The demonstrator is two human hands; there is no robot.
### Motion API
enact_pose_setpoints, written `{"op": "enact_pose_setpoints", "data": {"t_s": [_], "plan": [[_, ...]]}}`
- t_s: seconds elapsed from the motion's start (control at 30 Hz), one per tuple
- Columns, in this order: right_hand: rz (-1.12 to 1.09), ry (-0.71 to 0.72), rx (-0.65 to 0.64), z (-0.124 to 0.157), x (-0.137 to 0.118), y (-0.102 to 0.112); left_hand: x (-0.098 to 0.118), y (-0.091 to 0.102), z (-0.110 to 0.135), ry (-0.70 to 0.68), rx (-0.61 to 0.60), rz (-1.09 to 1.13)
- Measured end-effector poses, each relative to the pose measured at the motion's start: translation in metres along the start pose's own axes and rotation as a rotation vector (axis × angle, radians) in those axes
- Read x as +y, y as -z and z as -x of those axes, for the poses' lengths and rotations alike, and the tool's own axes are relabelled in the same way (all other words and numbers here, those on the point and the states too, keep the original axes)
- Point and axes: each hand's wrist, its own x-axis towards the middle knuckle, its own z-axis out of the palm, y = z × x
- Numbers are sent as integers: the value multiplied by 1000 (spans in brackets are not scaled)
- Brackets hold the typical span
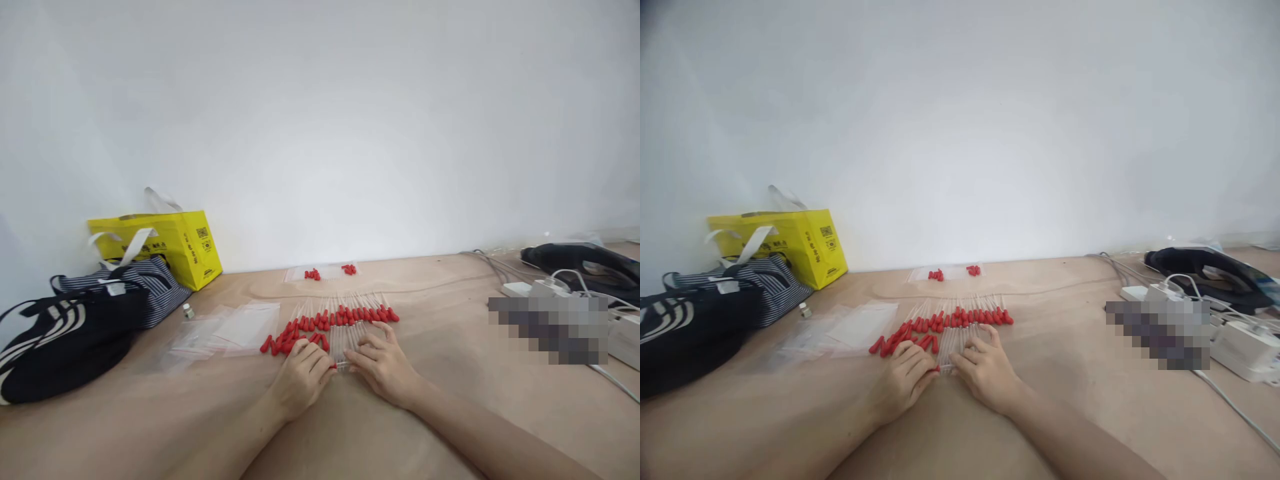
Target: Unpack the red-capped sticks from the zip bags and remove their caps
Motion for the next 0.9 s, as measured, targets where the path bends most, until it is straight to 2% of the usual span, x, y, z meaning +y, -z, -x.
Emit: {"op": "enact_pose_setpoints", "data": {"t_s": [0.13, 0.37, 0.73, 0.9], "plan": [[-3, 24, 28, -1, 0, 1, -2, -2, -1, 36, 18, 27], [31, 37, 71, -3, -5, -3, -3, -12, 2, 26, 136, 50], [50, 35, 37, -1, -9, 4, -3, -2, 2, -5, 23, -15], [29, 31, 24, 0, -9, 4, -1, -5, 3, -3, 16, -11]]}}
